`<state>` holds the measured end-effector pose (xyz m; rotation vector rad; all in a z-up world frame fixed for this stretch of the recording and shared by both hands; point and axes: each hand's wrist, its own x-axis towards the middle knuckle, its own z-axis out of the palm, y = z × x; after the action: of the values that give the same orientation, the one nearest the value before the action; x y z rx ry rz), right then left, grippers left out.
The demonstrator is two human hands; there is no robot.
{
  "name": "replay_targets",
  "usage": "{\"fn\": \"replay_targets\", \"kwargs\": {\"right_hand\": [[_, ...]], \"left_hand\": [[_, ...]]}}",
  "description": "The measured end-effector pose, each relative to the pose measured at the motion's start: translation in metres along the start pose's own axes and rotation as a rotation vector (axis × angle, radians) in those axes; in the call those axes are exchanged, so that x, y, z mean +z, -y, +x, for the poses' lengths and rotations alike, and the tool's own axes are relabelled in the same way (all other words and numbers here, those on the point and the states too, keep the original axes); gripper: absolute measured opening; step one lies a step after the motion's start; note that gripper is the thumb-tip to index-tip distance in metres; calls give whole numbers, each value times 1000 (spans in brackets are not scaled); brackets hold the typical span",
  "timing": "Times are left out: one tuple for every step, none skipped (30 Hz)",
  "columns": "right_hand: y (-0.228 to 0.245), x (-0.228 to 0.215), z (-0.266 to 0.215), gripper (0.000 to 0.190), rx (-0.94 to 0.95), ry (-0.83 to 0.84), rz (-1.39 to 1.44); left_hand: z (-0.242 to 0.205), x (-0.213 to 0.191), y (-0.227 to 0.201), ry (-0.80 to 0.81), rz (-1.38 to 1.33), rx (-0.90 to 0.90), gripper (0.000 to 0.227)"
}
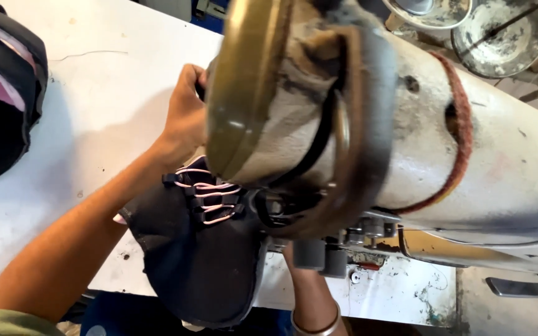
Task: The person sews decorative pink laces onto shoe uppers using an industrial sewing machine.
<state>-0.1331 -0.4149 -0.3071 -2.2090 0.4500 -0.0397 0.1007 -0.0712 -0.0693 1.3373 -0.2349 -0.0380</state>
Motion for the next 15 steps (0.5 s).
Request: {"fn": "replay_targets", "kwargs": {"right_hand": [[5,-1,0,42,3,-2,-16],[8,0,1,42,4,-7,-29],[10,0,3,42,6,-12,-43],[11,0,1,42,13,-16,-55],[12,-1,-2,41,21,-21,-68],[14,-2,-7,41,33,-28,-79],[15,-3,-11,41,45,-35,-89],[19,-6,-14,41,54,-50,-98],[23,-8,-16,41,63,-64,-107],[29,-11,-15,41,70,-79,-116],[32,-11,-15,41,76,-95,-125],[35,-13,-15,41,75,-96,-141],[38,-13,-14,41,74,-97,-156],[40,-12,-9,41,65,-96,-171],[42,-11,-4,41,56,-95,-185]], "left_hand": [[2,-2,6,-134,177,57,48],[2,1,-4,-138,174,61,48],[3,4,-13,-140,131,7,52],[1,7,-21,-138,90,-53,57],[1,5,-8,-139,87,-56,57],[2,4,5,-103,138,88,56],[2,4,18,-65,187,231,56],[3,5,19,-57,184,234,56],[4,7,20,-70,264,270,54],[7,8,21,-85,343,310,52],[8,9,8,-78,338,316,52],[4,7,-3,-133,265,96,54],[0,4,-15,-184,187,-124,62],[0,-6,-18,-200,184,-117,62],[-1,-17,-20,-174,161,-148,83]]}}
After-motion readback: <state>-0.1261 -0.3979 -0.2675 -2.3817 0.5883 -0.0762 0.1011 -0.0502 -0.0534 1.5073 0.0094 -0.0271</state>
